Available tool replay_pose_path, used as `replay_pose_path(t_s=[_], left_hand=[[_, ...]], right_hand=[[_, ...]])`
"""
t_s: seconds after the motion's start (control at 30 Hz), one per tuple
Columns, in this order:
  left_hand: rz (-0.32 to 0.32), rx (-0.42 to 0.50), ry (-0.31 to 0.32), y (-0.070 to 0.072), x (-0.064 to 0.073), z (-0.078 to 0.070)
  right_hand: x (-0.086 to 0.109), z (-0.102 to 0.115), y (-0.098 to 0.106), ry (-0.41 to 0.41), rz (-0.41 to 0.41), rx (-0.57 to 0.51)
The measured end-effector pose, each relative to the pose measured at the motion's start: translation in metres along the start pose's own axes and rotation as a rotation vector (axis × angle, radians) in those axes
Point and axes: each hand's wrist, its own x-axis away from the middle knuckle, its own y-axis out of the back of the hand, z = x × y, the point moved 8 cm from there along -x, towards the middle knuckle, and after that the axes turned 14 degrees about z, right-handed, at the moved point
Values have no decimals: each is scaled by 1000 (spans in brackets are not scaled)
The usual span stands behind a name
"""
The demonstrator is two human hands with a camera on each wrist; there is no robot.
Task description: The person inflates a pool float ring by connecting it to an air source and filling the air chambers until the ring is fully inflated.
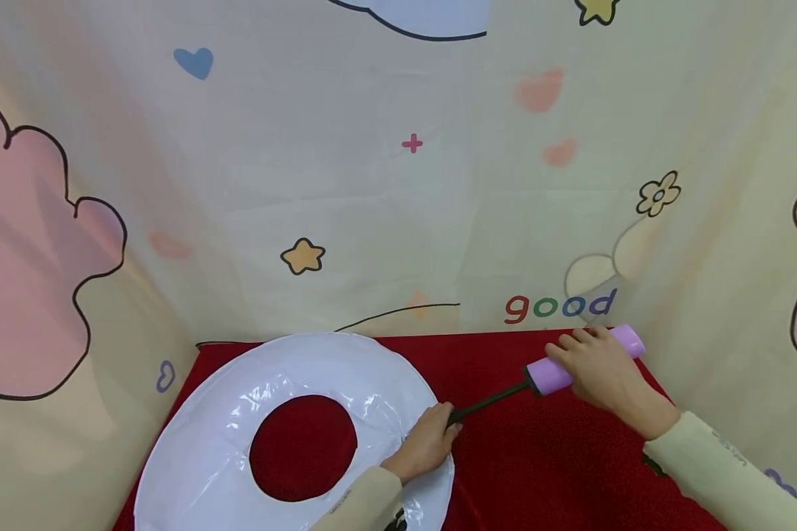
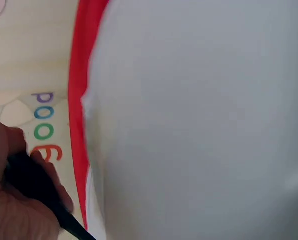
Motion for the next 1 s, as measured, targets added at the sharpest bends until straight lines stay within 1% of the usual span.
replay_pose_path(t_s=[0.07,0.13,0.23,0.3,0.37,0.43,0.53,0.6,0.67,0.73,0.8,0.87,0.93,1.0], left_hand=[[6,9,0,-2,1,0],[24,24,-8,-5,1,-2],[22,0,-19,-5,1,-7],[19,-41,-37,-6,2,-11],[0,-93,-50,-7,4,-15],[-18,-117,-53,-7,6,-17],[-39,-111,-53,-4,8,-17],[-41,-98,-39,-2,11,-15],[-35,-111,-36,-3,13,-14],[-32,-177,-43,-5,14,-17],[-48,-257,-60,-6,13,-20],[-81,-324,-77,-5,13,-22],[-109,-351,-72,-2,13,-20],[-125,-348,-70,1,13,-17]], right_hand=[[3,-5,0,-19,16,-5],[2,6,-6,-8,33,-5],[-8,41,-16,25,27,22],[-16,68,-22,45,22,53],[-22,91,-25,53,21,95],[-27,105,-24,46,20,124],[-32,115,-23,48,25,139],[-33,115,-25,54,33,101],[-29,109,-29,57,51,55],[-22,99,-31,57,66,12],[-15,84,-29,53,64,-8],[-8,66,-21,45,50,-11],[-2,45,-11,26,28,-8],[5,25,-1,6,11,-7]])
